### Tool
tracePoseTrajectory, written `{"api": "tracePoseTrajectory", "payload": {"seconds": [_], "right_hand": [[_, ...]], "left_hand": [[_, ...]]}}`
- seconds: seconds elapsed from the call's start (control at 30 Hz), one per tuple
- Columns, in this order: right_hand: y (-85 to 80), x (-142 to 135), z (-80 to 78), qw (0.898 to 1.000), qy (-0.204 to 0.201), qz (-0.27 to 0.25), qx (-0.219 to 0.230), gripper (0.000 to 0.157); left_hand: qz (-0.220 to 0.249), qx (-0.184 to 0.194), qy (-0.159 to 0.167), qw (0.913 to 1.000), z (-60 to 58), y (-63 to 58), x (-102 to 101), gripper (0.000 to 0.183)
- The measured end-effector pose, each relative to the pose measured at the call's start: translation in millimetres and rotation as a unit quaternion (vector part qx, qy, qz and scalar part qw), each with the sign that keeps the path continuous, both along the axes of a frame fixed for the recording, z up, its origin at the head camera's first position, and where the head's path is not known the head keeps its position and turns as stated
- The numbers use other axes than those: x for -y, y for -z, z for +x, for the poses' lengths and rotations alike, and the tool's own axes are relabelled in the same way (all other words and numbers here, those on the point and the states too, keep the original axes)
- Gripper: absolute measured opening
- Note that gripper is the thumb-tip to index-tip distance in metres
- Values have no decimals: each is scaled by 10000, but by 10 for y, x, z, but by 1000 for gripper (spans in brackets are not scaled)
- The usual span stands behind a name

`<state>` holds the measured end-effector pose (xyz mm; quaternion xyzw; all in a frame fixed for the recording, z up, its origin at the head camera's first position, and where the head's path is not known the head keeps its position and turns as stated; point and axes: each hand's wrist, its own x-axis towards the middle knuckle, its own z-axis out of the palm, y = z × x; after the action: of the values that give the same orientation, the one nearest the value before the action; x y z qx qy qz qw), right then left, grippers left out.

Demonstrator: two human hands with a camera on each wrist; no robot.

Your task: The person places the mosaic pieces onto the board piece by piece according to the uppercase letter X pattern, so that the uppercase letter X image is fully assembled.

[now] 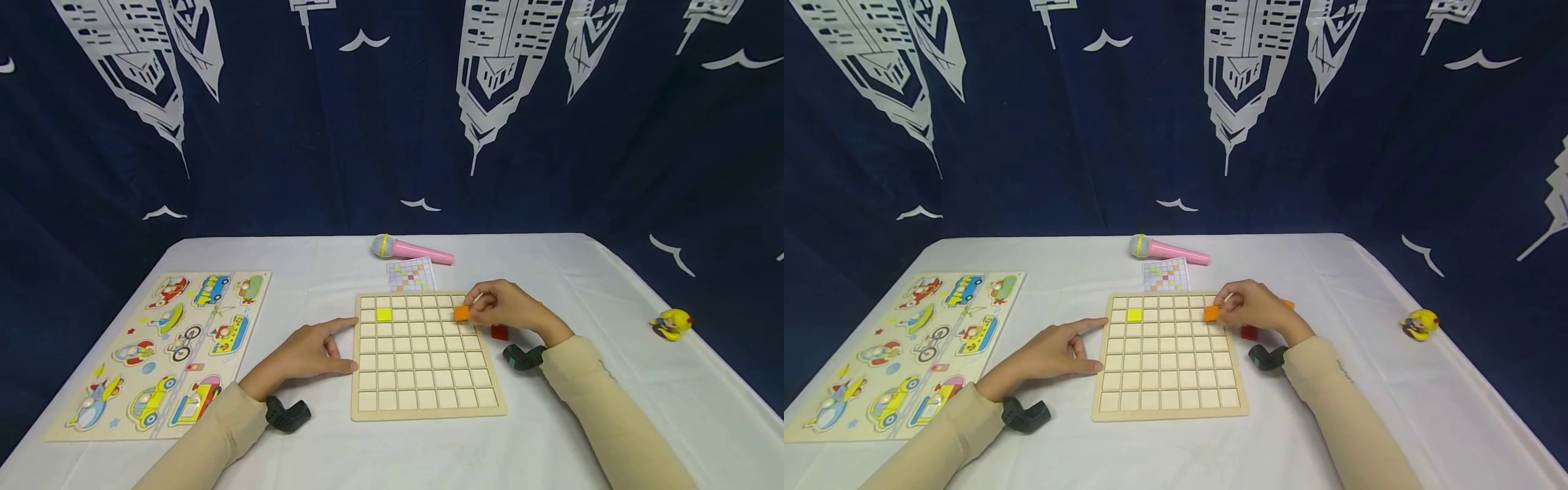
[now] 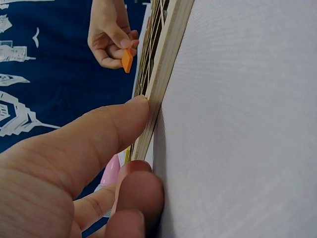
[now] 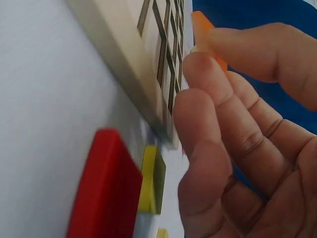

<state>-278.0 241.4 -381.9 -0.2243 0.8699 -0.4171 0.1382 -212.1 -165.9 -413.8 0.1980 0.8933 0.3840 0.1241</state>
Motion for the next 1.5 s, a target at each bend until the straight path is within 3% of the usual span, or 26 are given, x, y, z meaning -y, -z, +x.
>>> {"api": "tracePoseTrajectory", "payload": {"seconds": [0.33, 0.9, 1.23, 1.5], "right_hand": [[-5, 150, -99, 9988, -10, 429, -216, 23], [7, 259, -180, 9982, -102, 592, -61, 19], [-7, 276, -177, 9975, -132, 701, 8, 19], [-65, 182, -110, 9970, -7, 693, -340, 17]], "left_hand": [[-9, 30, -26, 10000, 1, -5, -3, 86], [16, 23, 42, 10000, -17, 3, 5, 86], [-2, -1, 31, 10000, -24, 2, 6, 86], [-17, -5, 40, 10000, -19, 3, 9, 86]]}}
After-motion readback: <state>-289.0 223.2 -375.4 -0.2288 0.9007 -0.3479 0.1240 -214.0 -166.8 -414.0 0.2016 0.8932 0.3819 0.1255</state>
